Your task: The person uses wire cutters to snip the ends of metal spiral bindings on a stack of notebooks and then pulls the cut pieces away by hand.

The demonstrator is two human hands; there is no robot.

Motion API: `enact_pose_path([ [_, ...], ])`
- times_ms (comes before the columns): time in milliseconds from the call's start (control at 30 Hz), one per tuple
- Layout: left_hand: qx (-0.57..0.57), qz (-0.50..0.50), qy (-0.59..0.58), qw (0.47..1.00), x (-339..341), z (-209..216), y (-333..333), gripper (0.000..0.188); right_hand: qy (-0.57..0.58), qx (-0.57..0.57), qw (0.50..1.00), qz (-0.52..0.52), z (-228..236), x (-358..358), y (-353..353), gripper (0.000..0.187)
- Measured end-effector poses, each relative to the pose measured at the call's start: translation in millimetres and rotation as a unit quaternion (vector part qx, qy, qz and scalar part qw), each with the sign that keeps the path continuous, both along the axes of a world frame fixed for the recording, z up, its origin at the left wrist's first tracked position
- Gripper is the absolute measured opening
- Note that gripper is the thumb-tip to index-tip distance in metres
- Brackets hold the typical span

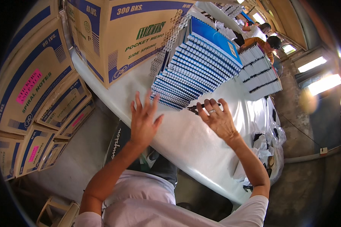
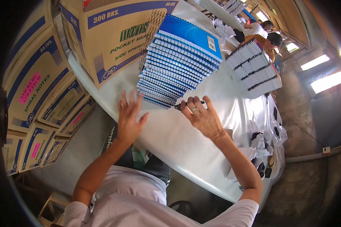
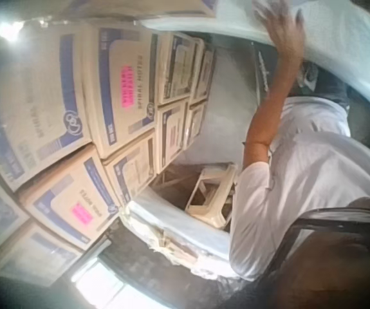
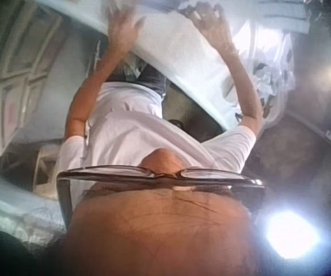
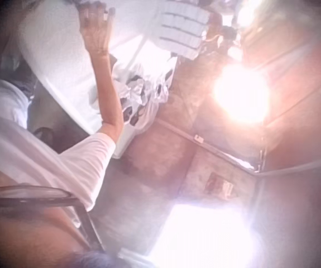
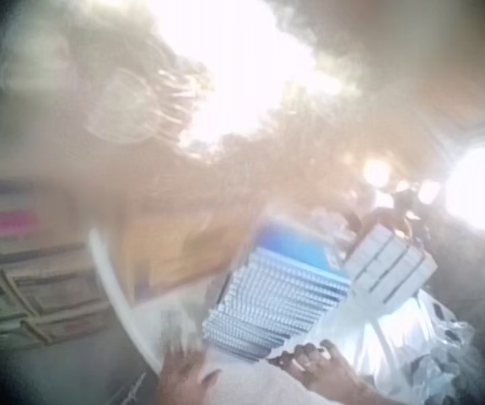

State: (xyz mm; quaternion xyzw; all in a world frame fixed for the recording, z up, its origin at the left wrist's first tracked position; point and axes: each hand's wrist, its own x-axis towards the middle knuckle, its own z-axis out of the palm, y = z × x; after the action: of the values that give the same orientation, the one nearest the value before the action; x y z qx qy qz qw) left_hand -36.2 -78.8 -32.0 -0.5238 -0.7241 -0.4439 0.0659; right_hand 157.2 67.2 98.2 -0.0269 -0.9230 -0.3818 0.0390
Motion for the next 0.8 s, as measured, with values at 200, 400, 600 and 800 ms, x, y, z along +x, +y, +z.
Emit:
enact_pose_path([
  [200, -0.041, -0.060, -0.193, 0.978, -37.7, 4.9, 39.8, 0.113, -0.080, 0.104, 0.988, 0.081, -1.3, -4.9, 22.2, 0.045],
  [400, -0.036, -0.056, -0.160, 0.985, -40.8, -7.6, 54.8, 0.116, -0.095, 0.130, 0.981, 0.111, -8.4, -6.1, 24.8, 0.034],
  [600, -0.012, -0.031, -0.165, 0.986, -40.0, -11.4, 57.0, 0.115, -0.046, 0.036, 0.987, -0.151, -44.5, -14.4, -21.7, 0.025],
  [800, -0.063, 0.006, -0.148, 0.987, -36.4, -11.6, 62.6, 0.111, -0.058, 0.042, 0.997, 0.019, 7.6, -8.7, 4.8, 0.037],
])
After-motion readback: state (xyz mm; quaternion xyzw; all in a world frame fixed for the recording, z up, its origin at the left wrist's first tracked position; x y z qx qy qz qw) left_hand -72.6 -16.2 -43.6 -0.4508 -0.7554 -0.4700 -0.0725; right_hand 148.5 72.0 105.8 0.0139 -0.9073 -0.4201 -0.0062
